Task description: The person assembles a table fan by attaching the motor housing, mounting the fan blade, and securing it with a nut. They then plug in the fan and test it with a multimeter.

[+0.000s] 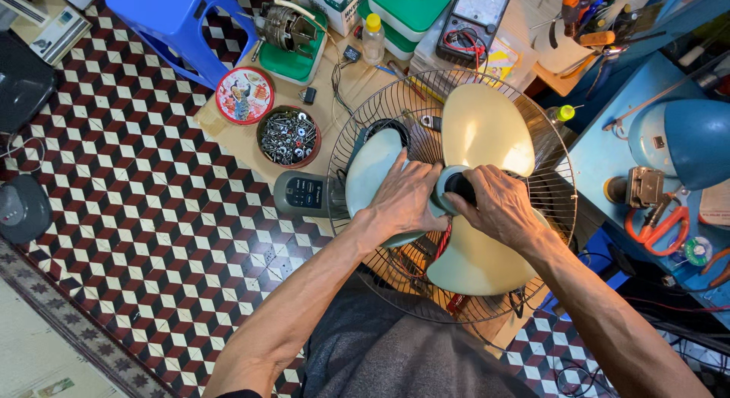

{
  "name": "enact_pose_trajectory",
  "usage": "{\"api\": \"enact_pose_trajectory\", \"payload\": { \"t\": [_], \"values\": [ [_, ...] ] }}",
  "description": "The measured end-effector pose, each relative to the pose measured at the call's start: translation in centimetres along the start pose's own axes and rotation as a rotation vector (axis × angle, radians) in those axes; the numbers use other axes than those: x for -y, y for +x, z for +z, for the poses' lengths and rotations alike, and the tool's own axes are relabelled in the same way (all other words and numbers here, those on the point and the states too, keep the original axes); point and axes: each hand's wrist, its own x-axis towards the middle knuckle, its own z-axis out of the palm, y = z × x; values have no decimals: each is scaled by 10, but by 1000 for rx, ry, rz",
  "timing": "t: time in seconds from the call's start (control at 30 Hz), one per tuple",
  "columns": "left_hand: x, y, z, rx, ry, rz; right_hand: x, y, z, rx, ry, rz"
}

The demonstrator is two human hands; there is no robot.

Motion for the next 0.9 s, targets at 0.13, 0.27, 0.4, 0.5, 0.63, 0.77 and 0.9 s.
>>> {"api": "enact_pose_trajectory", "payload": {
  "t": [0.13, 0.27, 0.4, 0.5, 0.63, 0.77, 0.9],
  "values": [
    [5, 2, -2, 66, 37, 5, -1, 2, -1, 6, -2, -27],
    [10, 4, -1, 36, 28, 57, 0, 1, -1, 44, -20, -21],
    [14, 1, 0, 36, 25, 65, 3, 2, -1, 15, 2, -31],
    [7, 3, -5, 55, 9, 41, 8, 2, -9, -17, -19, -20],
    [-2, -8, -6, -23, 11, -11, 26, -1, -11, -73, -46, 49],
    [-19, -17, 10, -149, 52, -94, 38, -9, -15, -137, -62, 90],
    [-33, -20, 24, -232, 94, -189, 48, -13, -8, -152, -2, 295]
  ]
}}
